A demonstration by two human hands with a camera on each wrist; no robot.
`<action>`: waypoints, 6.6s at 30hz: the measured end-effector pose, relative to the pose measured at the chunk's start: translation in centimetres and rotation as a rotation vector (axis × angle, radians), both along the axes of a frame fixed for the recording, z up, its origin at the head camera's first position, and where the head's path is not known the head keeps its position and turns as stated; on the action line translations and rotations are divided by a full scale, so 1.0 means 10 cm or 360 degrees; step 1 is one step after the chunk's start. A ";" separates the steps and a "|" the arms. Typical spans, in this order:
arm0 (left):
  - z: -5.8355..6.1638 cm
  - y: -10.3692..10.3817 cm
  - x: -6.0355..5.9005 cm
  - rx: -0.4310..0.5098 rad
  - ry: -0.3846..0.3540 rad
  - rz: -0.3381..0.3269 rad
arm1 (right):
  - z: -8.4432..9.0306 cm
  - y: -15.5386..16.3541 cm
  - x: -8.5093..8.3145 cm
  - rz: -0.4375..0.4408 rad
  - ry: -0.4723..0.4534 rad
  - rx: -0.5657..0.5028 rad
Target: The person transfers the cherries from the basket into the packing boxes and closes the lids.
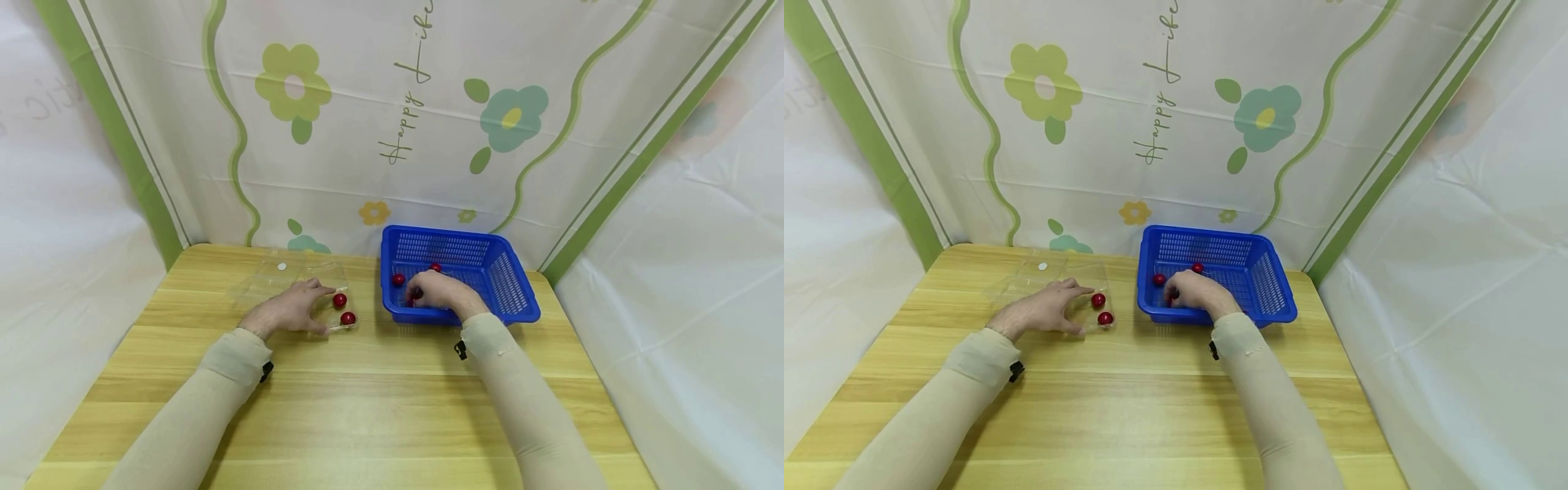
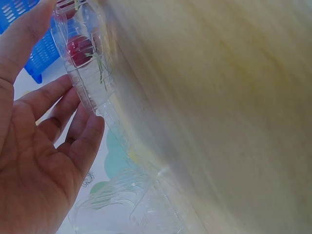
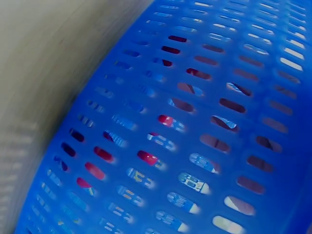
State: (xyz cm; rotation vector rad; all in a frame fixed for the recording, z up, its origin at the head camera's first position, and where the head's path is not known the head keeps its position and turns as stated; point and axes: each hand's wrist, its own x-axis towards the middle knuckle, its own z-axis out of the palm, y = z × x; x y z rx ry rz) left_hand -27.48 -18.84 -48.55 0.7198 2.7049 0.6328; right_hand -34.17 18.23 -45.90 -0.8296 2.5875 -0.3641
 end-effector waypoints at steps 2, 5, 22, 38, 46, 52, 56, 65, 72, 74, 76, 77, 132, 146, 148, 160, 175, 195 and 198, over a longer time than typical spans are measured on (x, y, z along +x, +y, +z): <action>0.00 0.00 0.00 0.0001 0.0000 0.0000 | 0.02 0.00 0.00 0.0023 0.0054 -0.0023; 0.00 0.00 0.00 0.0003 0.0002 -0.0001 | 0.05 0.00 0.00 0.0043 0.0136 -0.0046; -0.09 -0.06 -0.07 0.0058 0.0039 -0.0068 | 0.30 -0.05 0.10 0.0025 0.0349 -0.0082; -0.06 -0.07 -0.04 0.0073 0.0062 -0.0081 | 0.52 -0.21 0.19 0.0018 0.0434 -0.0184; 0.01 -0.01 0.00 0.0041 -0.0004 -0.0001 | 0.55 -0.40 0.26 0.0080 0.0514 -0.0144; 0.00 0.00 0.00 0.0013 0.0015 0.0000 | 0.53 -0.55 0.29 0.0100 0.0560 -0.0140; -0.01 0.00 -0.01 0.0010 0.0013 -0.0002 | 0.52 -0.65 0.31 0.0118 0.0558 -0.0150; -0.01 -0.02 -0.01 0.0002 0.0011 -0.0008 | 0.47 -0.84 0.39 0.0181 0.0565 -0.0154; -0.02 -0.02 -0.02 -0.0002 0.0038 -0.0031 | 0.39 -0.98 0.41 0.0230 0.0559 -0.0163; -0.01 -0.02 -0.02 0.0002 0.0044 -0.0035 | 0.38 -1.02 0.42 0.0244 0.0559 -0.0173; -0.01 -0.02 -0.02 0.0006 0.0046 -0.0038 | 0.36 -1.05 0.44 0.0256 0.0551 -0.0178; -0.01 -0.02 -0.02 0.0006 0.0046 -0.0039 | 0.35 -1.07 0.45 0.0268 0.0554 -0.0174; 0.00 -0.04 0.00 0.0064 0.0014 -0.0020 | 0.17 -1.23 0.58 0.0208 0.0486 -0.0225; 0.00 -0.01 0.00 0.0039 0.0012 -0.0008 | 0.23 -0.70 0.55 -0.0003 0.0567 -0.0342; -0.01 -0.01 0.00 0.0037 0.0014 -0.0006 | 0.23 -0.61 0.55 -0.0040 0.0565 -0.0354; -0.02 -0.01 -0.01 0.0024 0.0020 -0.0010 | 0.20 -0.05 0.52 -0.0189 0.0608 -0.0415; -0.03 0.00 -0.03 0.0013 0.0030 -0.0025 | 0.09 0.56 0.43 -0.0392 0.0506 -0.0318; -0.03 -0.01 -0.04 -0.0003 0.0037 -0.0029 | 0.12 0.90 0.16 -0.0399 -0.0099 -0.0070; -0.02 -0.01 -0.04 -0.0005 0.0039 -0.0033 | 0.13 0.90 0.14 -0.0372 -0.0161 -0.0032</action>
